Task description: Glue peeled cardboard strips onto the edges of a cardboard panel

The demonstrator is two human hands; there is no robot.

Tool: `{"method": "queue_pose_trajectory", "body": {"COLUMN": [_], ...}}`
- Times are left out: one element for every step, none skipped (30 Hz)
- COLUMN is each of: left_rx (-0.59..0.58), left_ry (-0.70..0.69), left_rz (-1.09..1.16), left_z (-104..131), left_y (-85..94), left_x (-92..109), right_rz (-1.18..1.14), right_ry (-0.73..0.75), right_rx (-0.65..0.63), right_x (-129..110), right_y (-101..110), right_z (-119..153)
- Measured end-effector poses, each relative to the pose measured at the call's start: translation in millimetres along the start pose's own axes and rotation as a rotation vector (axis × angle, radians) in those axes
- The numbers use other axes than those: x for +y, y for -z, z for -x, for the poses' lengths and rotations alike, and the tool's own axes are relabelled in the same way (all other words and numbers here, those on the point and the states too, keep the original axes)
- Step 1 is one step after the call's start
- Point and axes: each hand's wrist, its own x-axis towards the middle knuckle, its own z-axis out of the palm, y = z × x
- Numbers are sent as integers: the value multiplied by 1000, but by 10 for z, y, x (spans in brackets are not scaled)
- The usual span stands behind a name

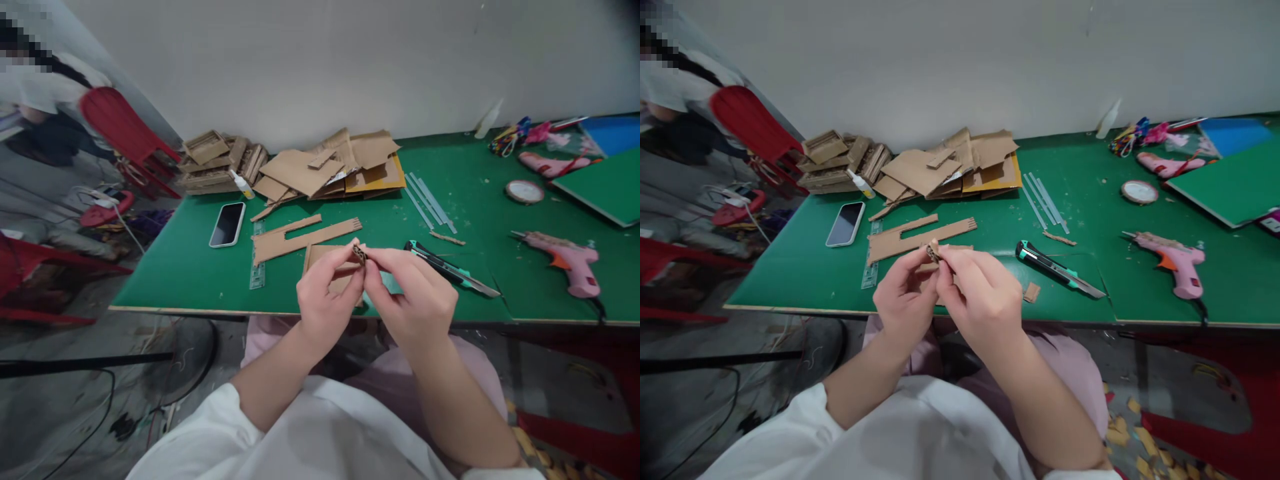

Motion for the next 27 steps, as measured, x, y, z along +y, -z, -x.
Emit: {"method": "queue_pose_trajectory", "body": {"left_rx": [-4,-11,-18,-24,-30,-34,-38,-39,-39,-41,-42,-41,-40,-38,-38,-37,-39,-45,-55,-68,-80,-92,-103,-111,-118,-123,-125], "left_ry": [6,16,29,42,56,69,81,91,99,105,109,109,105,97,84,66,44,19,-8,-34,-56,-73,-83,-89,-91,-92,-92], "left_rz": [-14,-25,-31,-31,-29,-28,-31,-36,-41,-44,-44,-42,-42,-46,-53,-65,-82,-104,-128,-152,-171,-183,-187,-186,-184,-182,-180], "left_z": [1,4,8,12,18,23,29,36,41,47,51,54,54,53,49,44,39,34,31,30,31,34,39,45,51,58,65], "left_y": [-5,-10,-17,-25,-34,-42,-51,-59,-67,-73,-79,-83,-85,-85,-84,-80,-74,-66,-57,-48,-39,-31,-25,-22,-21,-22,-26], "left_x": [4,9,14,19,24,30,36,42,48,53,56,58,57,55,49,42,33,23,13,4,-5,-13,-19,-24,-27,-28,-28], "right_rz": [23,43,59,73,86,97,108,115,120,121,120,117,113,106,99,92,87,88,96,110,127,142,153,160,164,167,172], "right_ry": [2,7,12,17,20,19,14,7,0,-5,-9,-14,-19,-24,-25,-21,-11,4,23,42,58,69,76,78,75,68,61], "right_rx": [2,10,18,26,32,38,43,44,47,49,51,52,51,47,44,40,39,42,52,63,70,74,78,82,91,104,122], "right_x": [1,4,7,10,14,18,22,26,28,31,33,34,35,36,37,37,37,37,37,36,36,36,35,34,32,29,26], "right_y": [-4,-10,-17,-23,-29,-33,-36,-37,-38,-39,-39,-39,-39,-39,-39,-37,-35,-31,-26,-21,-16,-13,-13,-15,-20,-28,-37], "right_z": [5,10,15,20,25,29,33,37,40,42,44,44,43,41,38,35,32,29,28,29,31,34,39,45,50,55,60]}}
